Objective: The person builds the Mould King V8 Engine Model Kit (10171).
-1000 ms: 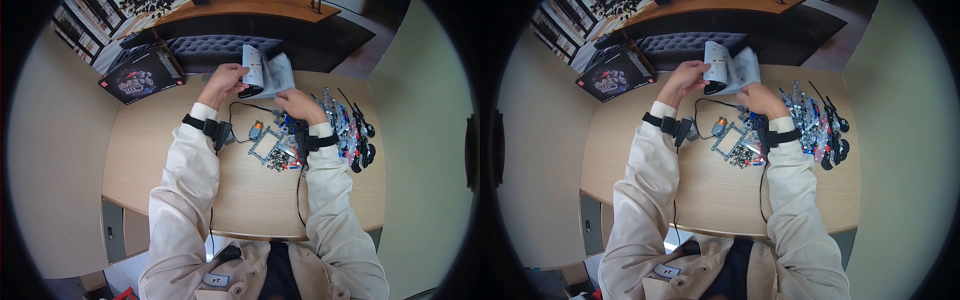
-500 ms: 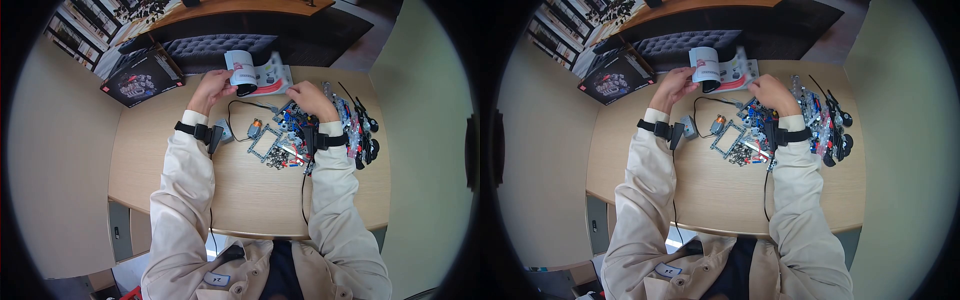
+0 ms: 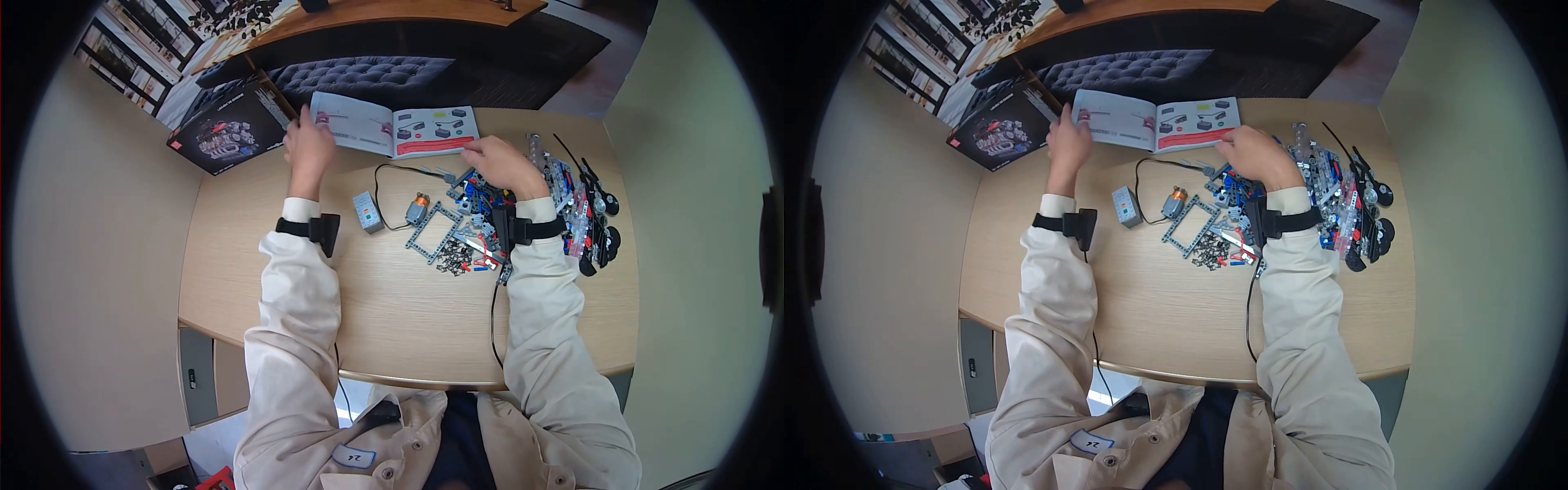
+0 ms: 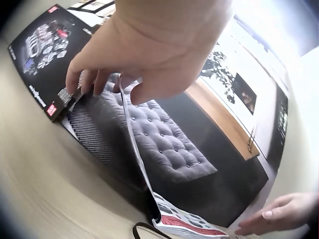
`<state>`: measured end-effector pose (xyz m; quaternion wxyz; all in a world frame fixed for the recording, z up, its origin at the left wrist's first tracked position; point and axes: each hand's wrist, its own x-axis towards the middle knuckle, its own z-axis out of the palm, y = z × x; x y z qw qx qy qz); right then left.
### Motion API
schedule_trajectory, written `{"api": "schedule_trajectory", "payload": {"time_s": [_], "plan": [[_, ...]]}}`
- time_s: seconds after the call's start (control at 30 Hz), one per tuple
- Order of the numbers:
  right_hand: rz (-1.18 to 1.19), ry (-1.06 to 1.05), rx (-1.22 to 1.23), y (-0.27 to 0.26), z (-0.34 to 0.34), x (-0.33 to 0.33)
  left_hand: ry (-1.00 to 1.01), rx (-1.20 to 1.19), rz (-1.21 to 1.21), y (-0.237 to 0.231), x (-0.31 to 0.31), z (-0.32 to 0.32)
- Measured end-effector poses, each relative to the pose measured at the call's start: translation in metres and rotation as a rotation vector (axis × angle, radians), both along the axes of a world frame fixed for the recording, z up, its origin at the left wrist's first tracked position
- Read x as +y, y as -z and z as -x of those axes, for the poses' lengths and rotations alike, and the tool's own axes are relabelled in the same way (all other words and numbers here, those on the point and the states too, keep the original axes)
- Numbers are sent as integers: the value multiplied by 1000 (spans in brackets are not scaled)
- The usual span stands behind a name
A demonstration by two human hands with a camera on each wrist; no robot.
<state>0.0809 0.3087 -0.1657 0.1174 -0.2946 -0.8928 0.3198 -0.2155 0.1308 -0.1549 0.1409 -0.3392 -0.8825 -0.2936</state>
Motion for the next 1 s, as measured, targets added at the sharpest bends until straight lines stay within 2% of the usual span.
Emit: {"api": "schedule_trajectory", "payload": {"time_s": [0.03,0.07,0.13,0.2,0.27,0.33,0.37,0.43,0.57,0.63,0.7,0.73,0.77,0.83,0.9,0.97,1.0], "plan": [[-2,-9,4,0,2,-2,-100,184,43,-5,3,-20],[-5,-20,7,1,4,-4,-68,237,221,-17,4,-39],[-7,-10,31,-7,2,-9,77,351,351,-28,15,-73],[-9,2,57,-10,1,-10,511,-128,389,-24,41,-83],[-44,86,26,-9,-2,-4,675,-211,672,-27,62,-115],[-65,103,51,-8,-7,0,630,-145,715,9,89,-131],[-85,122,76,-7,-9,2,628,-145,711,5,93,-145],[-98,109,92,-4,-12,5,423,-353,880,-9,96,-174],[-121,84,168,2,-18,12,400,-318,956,19,114,-175],[-87,97,139,-5,-21,12,401,-323,960,25,122,-165],[-50,107,116,-13,-21,9,486,-275,852,35,125,-147],[-54,100,102,-16,-21,9,514,-161,677,33,118,-142],[-59,95,88,-18,-22,7,513,-157,683,29,113,-134],[-38,109,90,-18,-21,7,315,-279,499,17,105,-112],[-10,119,89,-17,-21,7,219,-367,350,4,89,-82],[-13,86,110,-18,-21,8,-5,-403,132,10,78,-54],[-8,83,115,-18,-20,7,-10,-398,137,6,74,-61]]}}
